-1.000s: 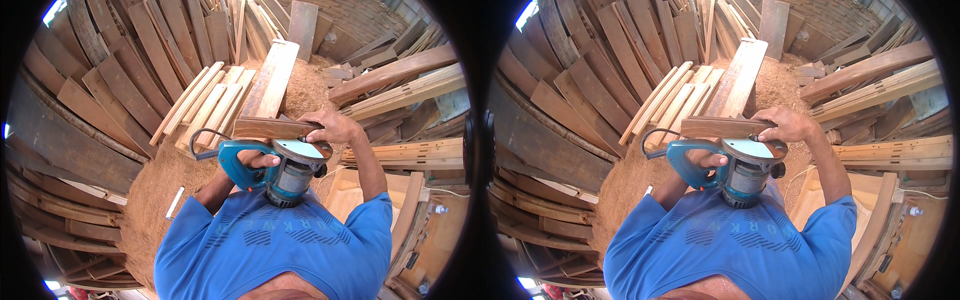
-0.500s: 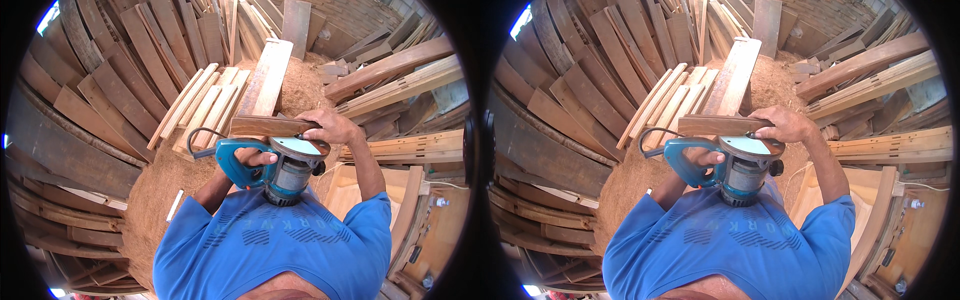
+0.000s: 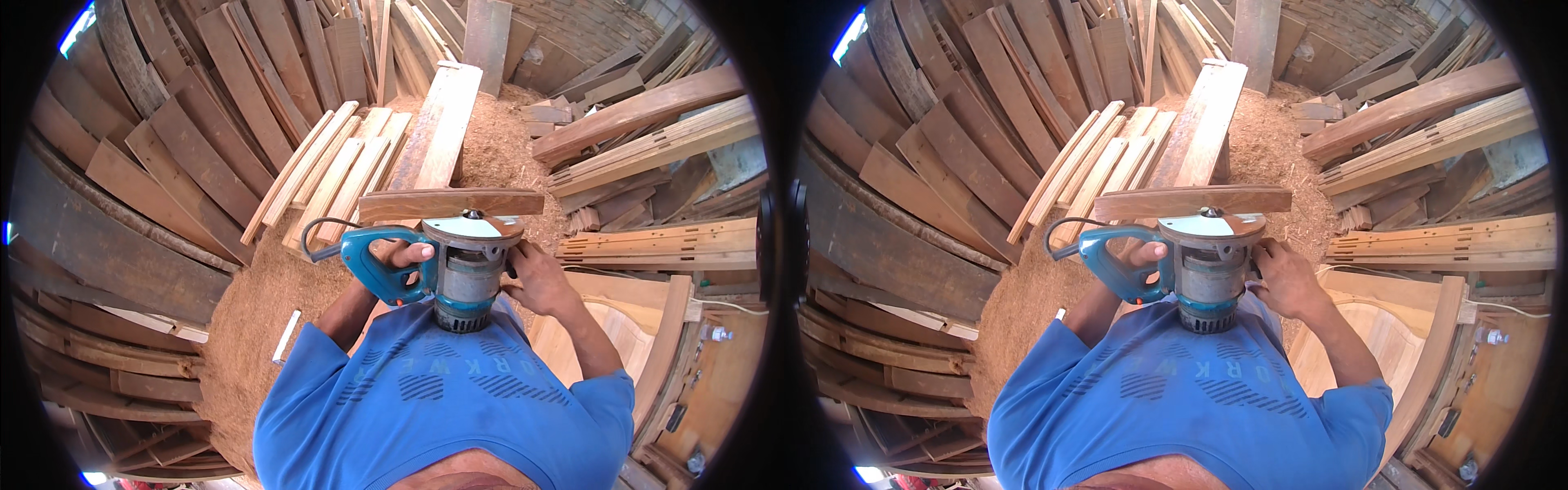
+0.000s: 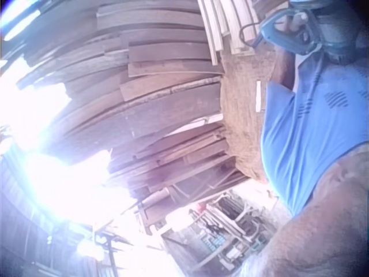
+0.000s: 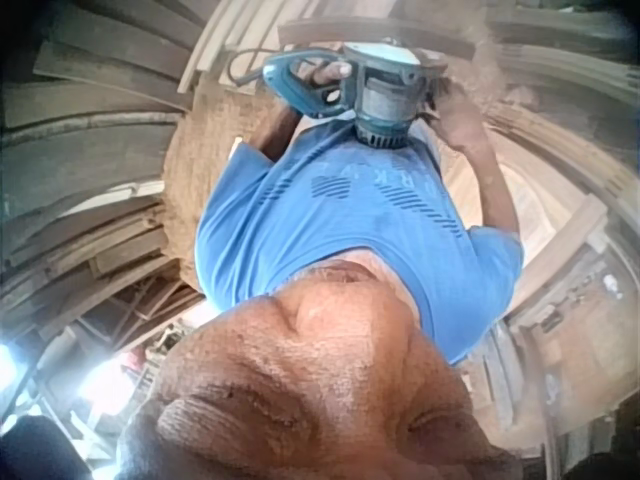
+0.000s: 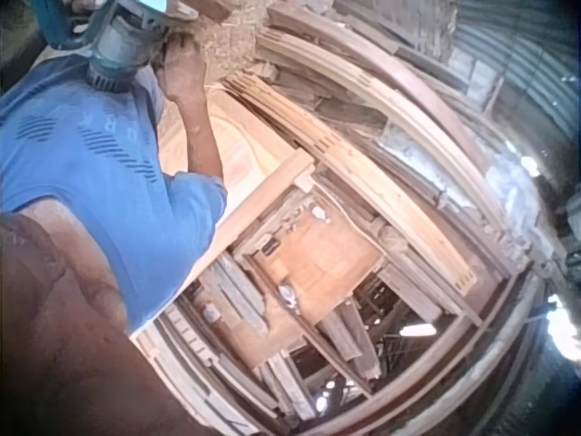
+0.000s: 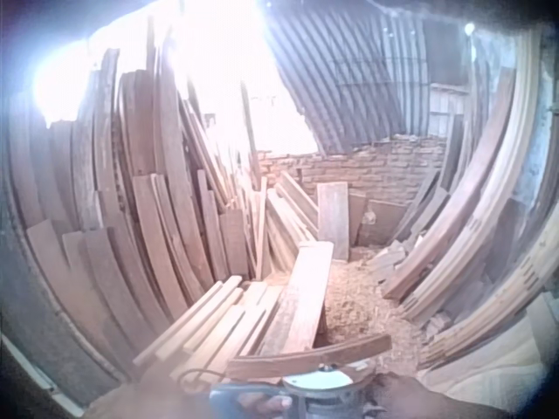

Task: The person selects a wooden plank from a pile, positions it on a workbench, and uses a handheld electric router to smooth the surface. The person then flips the plank and continues routing the other side.

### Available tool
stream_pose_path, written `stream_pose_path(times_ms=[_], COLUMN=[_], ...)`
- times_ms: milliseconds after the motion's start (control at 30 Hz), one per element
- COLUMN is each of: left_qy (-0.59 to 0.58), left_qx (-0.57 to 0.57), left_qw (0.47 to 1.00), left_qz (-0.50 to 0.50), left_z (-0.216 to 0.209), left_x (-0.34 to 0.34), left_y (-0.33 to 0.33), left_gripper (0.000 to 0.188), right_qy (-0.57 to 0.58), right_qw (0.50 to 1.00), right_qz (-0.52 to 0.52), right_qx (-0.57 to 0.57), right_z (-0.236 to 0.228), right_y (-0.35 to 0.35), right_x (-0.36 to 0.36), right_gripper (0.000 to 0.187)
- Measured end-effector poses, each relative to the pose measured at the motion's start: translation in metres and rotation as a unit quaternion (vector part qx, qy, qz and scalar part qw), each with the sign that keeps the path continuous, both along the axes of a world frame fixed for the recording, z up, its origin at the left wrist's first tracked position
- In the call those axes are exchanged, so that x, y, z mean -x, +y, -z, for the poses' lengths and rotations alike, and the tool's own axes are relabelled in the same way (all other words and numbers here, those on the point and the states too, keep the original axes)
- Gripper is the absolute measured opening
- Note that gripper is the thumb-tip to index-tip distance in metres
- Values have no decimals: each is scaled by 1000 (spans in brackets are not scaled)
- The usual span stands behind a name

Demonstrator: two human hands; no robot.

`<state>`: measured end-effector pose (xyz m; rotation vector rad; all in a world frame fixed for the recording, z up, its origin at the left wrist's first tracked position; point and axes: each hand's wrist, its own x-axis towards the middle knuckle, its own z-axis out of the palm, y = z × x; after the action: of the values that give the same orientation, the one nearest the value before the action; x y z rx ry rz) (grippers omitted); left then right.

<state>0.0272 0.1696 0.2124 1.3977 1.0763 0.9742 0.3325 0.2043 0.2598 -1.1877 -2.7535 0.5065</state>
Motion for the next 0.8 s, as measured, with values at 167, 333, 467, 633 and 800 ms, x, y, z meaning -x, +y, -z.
stream_pose_path(times_ms=[167,333,467,633,800], left_qy=[24,6,-2,7,12], left_qx=[-4,5,9,7,5], left_qw=[1000,1000,1000,1000,1000], left_qz=[9,5,6,6,2], left_z=[9,2,0,-2,-1], left_x=[5,6,6,8,9], left_y=[4,-1,-4,-6,-7], left_gripper=[86,87,87,87,88], right_qy=[-12,28,30,-4,106], right_qw=[998,998,991,985,990], right_qz=[26,14,-12,-4,14], right_qx=[47,62,133,171,95], right_z=[28,28,18,11,10], right_y=[9,11,20,27,21], right_x=[5,5,5,8,8], right_gripper=[42,38,33,34,46])
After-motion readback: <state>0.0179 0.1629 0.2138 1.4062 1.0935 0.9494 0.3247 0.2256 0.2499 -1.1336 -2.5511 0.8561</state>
